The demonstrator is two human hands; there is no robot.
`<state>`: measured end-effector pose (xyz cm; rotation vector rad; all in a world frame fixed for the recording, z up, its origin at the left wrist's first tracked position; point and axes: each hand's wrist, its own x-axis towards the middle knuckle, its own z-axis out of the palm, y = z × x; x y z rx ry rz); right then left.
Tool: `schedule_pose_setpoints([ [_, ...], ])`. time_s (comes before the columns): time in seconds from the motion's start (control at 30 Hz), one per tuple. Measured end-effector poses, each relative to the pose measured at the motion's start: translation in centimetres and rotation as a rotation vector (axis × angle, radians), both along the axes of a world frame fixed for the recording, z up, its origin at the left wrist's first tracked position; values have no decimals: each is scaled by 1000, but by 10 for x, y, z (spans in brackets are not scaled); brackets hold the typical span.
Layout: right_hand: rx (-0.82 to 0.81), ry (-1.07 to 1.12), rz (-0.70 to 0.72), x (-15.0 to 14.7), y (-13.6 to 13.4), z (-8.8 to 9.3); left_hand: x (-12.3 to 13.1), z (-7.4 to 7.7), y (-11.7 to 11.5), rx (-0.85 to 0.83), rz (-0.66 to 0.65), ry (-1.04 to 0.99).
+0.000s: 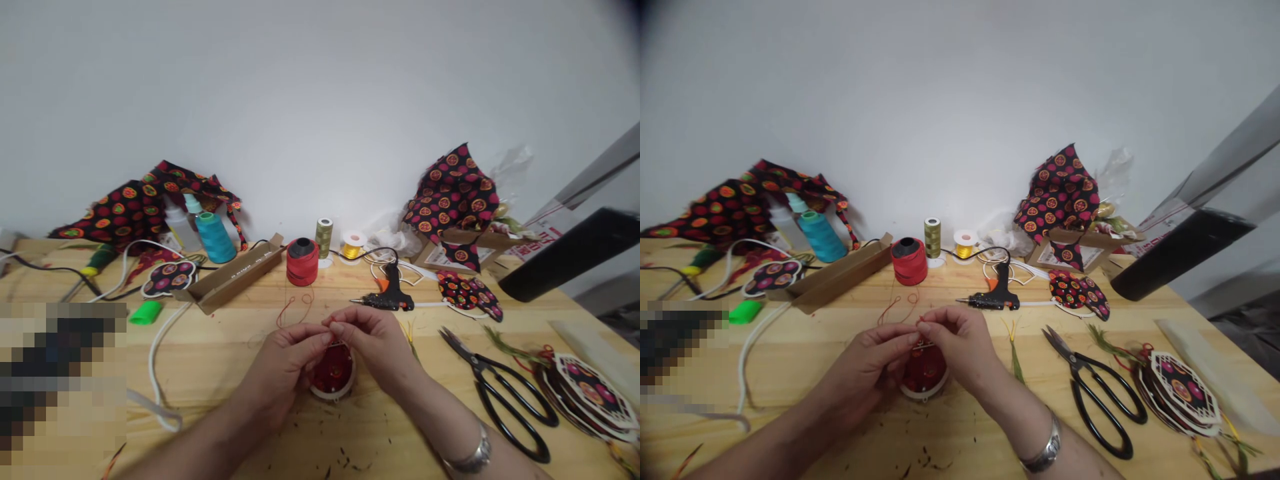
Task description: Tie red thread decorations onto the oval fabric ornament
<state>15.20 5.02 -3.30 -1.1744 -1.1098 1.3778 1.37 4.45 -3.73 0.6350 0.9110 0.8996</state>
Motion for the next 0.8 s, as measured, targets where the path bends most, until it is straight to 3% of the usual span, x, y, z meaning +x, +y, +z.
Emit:
schedule_pose_setpoints([
  [0.3, -128, 15, 86, 1, 0, -1, 2, 2, -1, 56, -42, 40],
  [0.8, -33, -149, 16, 4, 1, 7, 1, 2, -2, 66, -40, 35],
])
